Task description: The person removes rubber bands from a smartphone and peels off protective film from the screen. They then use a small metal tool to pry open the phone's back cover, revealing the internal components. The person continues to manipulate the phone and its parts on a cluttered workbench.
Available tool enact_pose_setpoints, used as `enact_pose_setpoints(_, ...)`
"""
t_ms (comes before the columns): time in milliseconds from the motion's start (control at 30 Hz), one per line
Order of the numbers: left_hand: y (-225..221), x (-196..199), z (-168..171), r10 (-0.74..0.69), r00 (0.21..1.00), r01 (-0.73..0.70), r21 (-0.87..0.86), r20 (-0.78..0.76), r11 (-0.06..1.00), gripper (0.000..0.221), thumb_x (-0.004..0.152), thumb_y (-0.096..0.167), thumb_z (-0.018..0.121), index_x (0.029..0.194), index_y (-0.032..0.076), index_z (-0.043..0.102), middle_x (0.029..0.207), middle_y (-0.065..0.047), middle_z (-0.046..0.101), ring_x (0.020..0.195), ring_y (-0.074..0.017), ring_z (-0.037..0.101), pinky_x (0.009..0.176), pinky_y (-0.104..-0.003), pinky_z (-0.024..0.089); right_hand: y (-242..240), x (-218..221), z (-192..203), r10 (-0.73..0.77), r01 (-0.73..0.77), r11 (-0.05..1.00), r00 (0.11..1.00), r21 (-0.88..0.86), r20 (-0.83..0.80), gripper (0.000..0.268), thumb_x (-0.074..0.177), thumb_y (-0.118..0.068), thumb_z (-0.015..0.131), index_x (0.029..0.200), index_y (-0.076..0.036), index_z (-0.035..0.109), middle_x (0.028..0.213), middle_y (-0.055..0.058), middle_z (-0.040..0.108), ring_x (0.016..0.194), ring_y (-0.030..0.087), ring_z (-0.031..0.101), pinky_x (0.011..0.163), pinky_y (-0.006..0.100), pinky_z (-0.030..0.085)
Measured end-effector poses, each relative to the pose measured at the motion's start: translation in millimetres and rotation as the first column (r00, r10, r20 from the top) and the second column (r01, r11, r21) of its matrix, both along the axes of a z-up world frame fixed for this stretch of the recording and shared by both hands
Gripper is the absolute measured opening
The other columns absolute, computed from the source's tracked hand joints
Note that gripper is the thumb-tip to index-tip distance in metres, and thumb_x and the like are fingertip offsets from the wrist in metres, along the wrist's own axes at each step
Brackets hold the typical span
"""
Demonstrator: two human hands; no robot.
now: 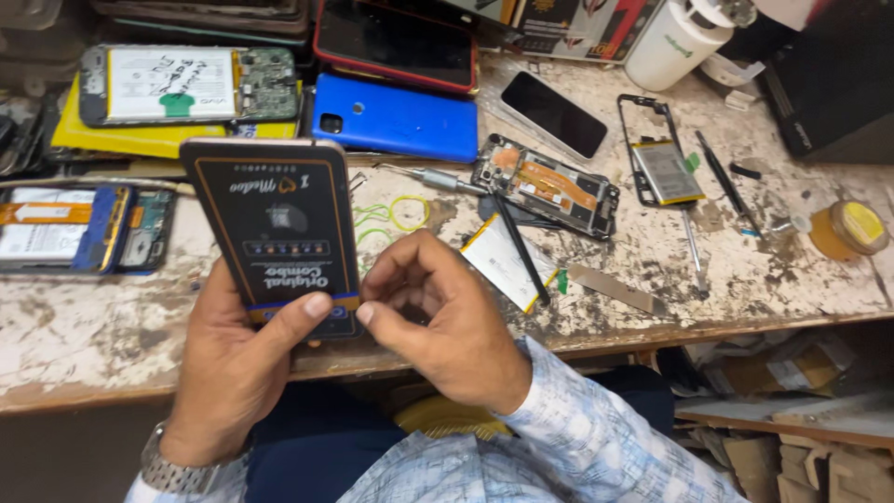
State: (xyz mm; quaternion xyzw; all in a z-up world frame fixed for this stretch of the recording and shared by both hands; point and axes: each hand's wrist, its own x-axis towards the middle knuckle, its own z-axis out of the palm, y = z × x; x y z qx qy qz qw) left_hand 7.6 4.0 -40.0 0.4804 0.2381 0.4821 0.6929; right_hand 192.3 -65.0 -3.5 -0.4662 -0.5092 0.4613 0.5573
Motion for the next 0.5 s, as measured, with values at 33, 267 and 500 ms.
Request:
enact_pose_setpoints(33,0.1,-0.1,-0.3,-0.003,1.0,0.003,-0.002,-0.015,1.0,0.041,0.092,-0.005,0.067,0.131,0.003,0.056,0.118,-0.008,0.071,0.105,-0.0157,0.07,0.093,-0.032,0.058,0.2,-0.3,-0.9,-0.006,0.006,1.0,1.0,0.003,0.015,0.026,0.095,-0.001,0.07,0.113,-0.002,0.052,0.106,0.006,0.062,0.097,0.011,0.063,0.086,0.028,0.056)
enact_pose_setpoints(267,1.4,-2.0,-4.4,-0.001,0.997,0.002,0.007,-0.077,1.0,0.043,0.09,-0.007,0.068,0.131,0.003,0.056,0.115,-0.008,0.071,0.103,-0.0153,0.07,0.09,-0.032,0.058,-2.6,4.1,4.8,0.0,0.004,1.0,0.988,-0.029,0.153,0.03,0.094,-0.002,0.07,0.112,-0.004,0.047,0.101,0.005,0.062,0.093,0.01,0.065,0.081,0.028,0.059)
enact_pose_setpoints(500,0.8,2.5,-8.5,0.003,0.998,-0.002,-0.01,0.07,1.0,0.044,0.094,-0.004,0.069,0.135,0.004,0.054,0.119,-0.007,0.069,0.107,-0.0144,0.068,0.095,-0.032,0.057,-3.2,-3.7,-3.8,-0.041,0.038,0.998,0.996,0.047,0.074,0.03,0.093,0.003,0.071,0.113,-0.004,0.049,0.103,0.006,0.06,0.099,0.015,0.063,0.089,0.029,0.056)
